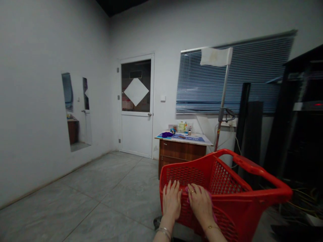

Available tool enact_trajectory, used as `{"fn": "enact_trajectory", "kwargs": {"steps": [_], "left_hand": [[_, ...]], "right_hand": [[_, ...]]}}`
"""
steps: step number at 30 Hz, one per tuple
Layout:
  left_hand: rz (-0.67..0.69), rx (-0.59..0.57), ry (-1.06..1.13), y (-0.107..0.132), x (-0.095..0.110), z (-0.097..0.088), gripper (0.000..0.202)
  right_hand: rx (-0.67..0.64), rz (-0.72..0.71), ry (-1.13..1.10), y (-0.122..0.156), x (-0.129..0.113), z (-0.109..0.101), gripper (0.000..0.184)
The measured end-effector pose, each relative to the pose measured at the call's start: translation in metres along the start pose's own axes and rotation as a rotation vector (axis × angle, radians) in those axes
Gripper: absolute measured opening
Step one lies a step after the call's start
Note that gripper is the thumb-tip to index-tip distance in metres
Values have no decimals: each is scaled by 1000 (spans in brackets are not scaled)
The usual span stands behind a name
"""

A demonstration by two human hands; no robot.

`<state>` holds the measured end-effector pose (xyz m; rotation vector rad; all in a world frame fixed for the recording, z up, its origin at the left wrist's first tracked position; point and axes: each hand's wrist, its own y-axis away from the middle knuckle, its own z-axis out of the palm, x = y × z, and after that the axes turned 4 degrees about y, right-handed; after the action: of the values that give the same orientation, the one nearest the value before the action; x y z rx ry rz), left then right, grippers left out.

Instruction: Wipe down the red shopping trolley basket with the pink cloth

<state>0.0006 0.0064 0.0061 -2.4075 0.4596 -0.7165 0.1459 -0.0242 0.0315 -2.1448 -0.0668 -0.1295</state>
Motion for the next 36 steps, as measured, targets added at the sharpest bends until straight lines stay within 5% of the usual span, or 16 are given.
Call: {"fn": "enact_trajectory", "kwargs": {"steps": [7, 10, 13, 20, 25, 29, 36], "left_hand": [[-21, -1, 22, 1, 3, -2, 41], [-27, 8, 20, 0, 6, -3, 41], [-34, 3, 18, -1, 8, -3, 40], [-71, -8, 19, -2, 8, -1, 39], [-33, -27, 23, -2, 2, -3, 42], [-13, -35, -24, -4, 1, -5, 41], [-15, -38, -49, -5, 4, -4, 40]], "right_hand": [[-1, -14, 175, -1, 108, -20, 23], [74, 19, 183, 4, 133, -20, 24], [132, 68, 182, 8, 116, -14, 23], [127, 37, 54, 10, 10, 11, 22], [43, -12, -21, 7, -4, 4, 26], [-28, -50, 30, 1, 30, -18, 25], [-28, -57, 199, -3, 145, -49, 24]]}}
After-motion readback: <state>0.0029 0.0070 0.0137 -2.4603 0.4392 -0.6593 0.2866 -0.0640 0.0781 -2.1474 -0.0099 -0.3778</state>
